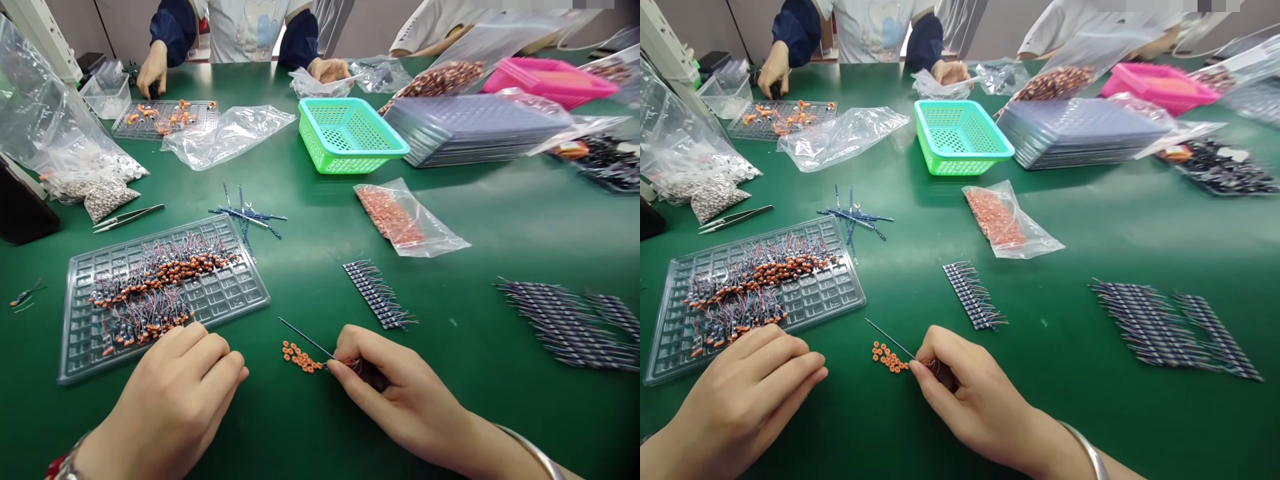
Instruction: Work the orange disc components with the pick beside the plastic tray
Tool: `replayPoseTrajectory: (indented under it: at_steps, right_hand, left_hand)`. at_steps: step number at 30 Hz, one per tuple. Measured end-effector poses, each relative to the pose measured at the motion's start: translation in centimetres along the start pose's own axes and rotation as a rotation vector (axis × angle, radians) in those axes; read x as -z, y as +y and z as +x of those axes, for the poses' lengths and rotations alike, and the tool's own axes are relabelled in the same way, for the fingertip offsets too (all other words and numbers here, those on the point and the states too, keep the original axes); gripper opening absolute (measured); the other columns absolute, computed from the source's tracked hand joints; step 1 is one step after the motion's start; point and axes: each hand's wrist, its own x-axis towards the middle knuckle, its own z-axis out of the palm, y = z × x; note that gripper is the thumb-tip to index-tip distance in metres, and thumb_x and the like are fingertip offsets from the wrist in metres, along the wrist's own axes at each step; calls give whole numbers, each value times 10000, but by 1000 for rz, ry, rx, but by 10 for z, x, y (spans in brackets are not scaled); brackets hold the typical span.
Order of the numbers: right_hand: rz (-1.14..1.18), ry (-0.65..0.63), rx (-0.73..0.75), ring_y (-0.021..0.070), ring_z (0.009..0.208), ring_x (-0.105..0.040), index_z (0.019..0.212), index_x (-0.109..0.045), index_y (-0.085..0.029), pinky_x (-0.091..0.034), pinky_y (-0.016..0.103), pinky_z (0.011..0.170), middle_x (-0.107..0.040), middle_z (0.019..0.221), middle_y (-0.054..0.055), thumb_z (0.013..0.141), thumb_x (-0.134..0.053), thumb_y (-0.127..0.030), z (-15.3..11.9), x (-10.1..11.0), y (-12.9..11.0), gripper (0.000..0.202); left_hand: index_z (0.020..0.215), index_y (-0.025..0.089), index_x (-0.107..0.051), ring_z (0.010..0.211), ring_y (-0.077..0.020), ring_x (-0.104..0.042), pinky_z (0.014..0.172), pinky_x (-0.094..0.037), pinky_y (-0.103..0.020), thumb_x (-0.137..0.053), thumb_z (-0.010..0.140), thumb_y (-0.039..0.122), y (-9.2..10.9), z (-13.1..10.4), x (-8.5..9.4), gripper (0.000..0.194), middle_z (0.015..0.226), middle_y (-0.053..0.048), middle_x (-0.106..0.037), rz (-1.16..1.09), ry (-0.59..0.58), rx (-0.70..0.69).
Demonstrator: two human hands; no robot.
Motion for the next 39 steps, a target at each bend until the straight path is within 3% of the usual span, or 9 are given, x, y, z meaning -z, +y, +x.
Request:
replayPoseTrajectory:
  at_steps: [29, 35, 39]
  right_hand:
    - [-20, -32, -16, 120, 510, -414, 776, -449, -237, -355, 245, 440, -458, 662, -31, 934, -454, -117, -1, 0, -2, 198]
    - [-111, -25, 73, 125, 532, -415, 803, -394, -245, -354, 246, 470, -439, 686, -33, 918, -438, -77, -1, -2, -2, 208]
    - [-219, -86, 122, 132, 524, -413, 823, -366, -248, -345, 247, 467, -413, 691, -35, 914, -399, -68, 1, -2, -7, 205]
  left_hand:
    - [841, 140, -642, 682, -151, -481, 635, -416, -316, -533, 908, 112, -1, 2, 1, 131, 718, -28, -598, 0, -2, -11]
    - [837, 132, -648, 679, -157, -481, 615, -418, -325, -542, 898, 104, -1, 4, 1, 125, 719, -34, -604, -3, -1, -8]
    - [831, 128, -651, 677, -154, -485, 605, -421, -321, -552, 891, 97, -1, 4, 0, 120, 721, -35, -610, -3, -2, -20]
